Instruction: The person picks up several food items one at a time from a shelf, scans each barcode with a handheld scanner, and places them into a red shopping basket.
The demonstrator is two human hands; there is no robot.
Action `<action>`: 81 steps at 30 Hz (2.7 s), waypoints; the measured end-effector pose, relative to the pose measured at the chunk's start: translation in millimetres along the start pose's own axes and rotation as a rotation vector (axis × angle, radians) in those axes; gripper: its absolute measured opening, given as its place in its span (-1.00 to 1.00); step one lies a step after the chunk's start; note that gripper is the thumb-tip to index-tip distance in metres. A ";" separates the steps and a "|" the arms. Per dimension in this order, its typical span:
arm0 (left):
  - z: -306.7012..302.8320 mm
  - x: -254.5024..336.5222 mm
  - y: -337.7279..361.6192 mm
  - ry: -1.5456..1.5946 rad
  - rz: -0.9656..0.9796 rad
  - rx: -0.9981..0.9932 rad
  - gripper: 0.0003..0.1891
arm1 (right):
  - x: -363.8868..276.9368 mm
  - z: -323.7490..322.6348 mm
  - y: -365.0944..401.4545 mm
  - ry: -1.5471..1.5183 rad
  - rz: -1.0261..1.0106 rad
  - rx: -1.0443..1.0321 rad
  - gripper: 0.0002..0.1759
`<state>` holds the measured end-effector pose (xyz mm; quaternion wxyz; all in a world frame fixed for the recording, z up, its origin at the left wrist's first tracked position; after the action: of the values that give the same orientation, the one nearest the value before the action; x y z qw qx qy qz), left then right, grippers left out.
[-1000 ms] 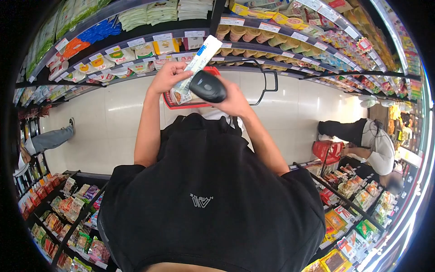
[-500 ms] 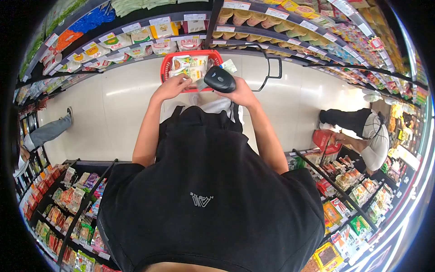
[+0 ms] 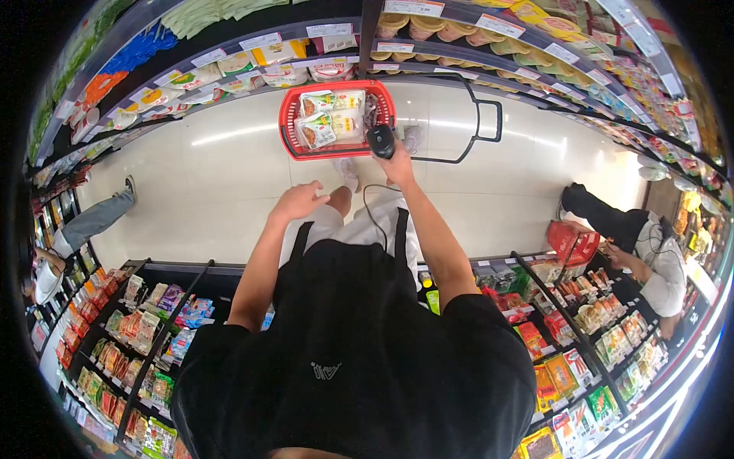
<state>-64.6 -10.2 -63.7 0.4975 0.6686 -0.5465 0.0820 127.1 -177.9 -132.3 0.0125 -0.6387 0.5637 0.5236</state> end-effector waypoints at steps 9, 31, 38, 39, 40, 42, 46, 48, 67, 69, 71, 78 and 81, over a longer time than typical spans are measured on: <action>12.1 21.2 -43.2 -0.048 0.124 -0.159 -0.56 | 42.5 25.3 -50.4 0.086 -0.130 0.181 -0.32; -225.3 252.8 -89.0 0.135 0.828 0.690 -0.82 | 94.5 -107.2 39.6 -0.033 0.267 0.148 -0.45; -311.8 321.6 -146.4 0.044 0.833 0.966 -0.72 | 128.7 -130.7 35.5 0.116 0.279 0.161 -0.54; -318.4 325.1 -151.8 0.045 0.828 0.969 -0.72 | 127.0 -137.8 33.1 0.120 0.278 0.157 -0.54; -321.0 326.1 -159.2 -0.106 0.718 0.920 -0.64 | 127.8 -143.7 27.7 0.103 0.338 0.115 -0.50; -321.1 324.7 -163.9 -0.258 0.599 0.876 -0.56 | 132.7 -151.0 17.8 0.090 0.388 0.068 -0.47; -311.4 317.9 -168.5 -0.354 0.570 0.846 -0.53 | 142.5 -169.2 -1.1 0.018 0.411 0.072 -0.48; -305.8 312.6 -165.7 -0.375 0.517 0.872 -0.68 | 148.4 -172.6 -3.8 -0.009 0.421 0.055 -0.48; -266.3 235.4 -68.2 1.701 0.845 1.058 -0.86 | 107.3 -173.3 -52.7 0.078 0.315 -0.012 -0.58; -265.6 229.4 -60.5 1.724 0.821 1.056 -0.86 | 92.6 -166.3 -48.8 0.113 0.304 -0.032 -0.59; -264.0 217.2 -56.9 1.745 0.779 1.061 -0.82 | 82.5 -158.0 -43.5 0.047 0.307 -0.092 -0.61; -259.5 215.3 -13.1 1.649 0.623 1.089 -0.73 | 54.4 -132.7 -13.5 0.138 0.208 -0.056 -0.68; -250.3 178.6 -22.4 1.677 0.623 0.982 -0.73 | 47.4 -119.8 -10.1 0.137 0.247 -0.082 -0.72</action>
<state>131.8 60.8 163.2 0.3476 0.3541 -0.0776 0.8647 204.3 -280.4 -116.4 -0.1169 -0.5986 0.6156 0.4990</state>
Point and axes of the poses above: each hand's wrist, its own y-axis away from the middle knuckle, its own z-axis out of the palm, x = y × z, the point moved 5 cm from there along -y, towards the middle knuckle, and after that the axes turned 14 degrees about z, right-handed, at the moved point
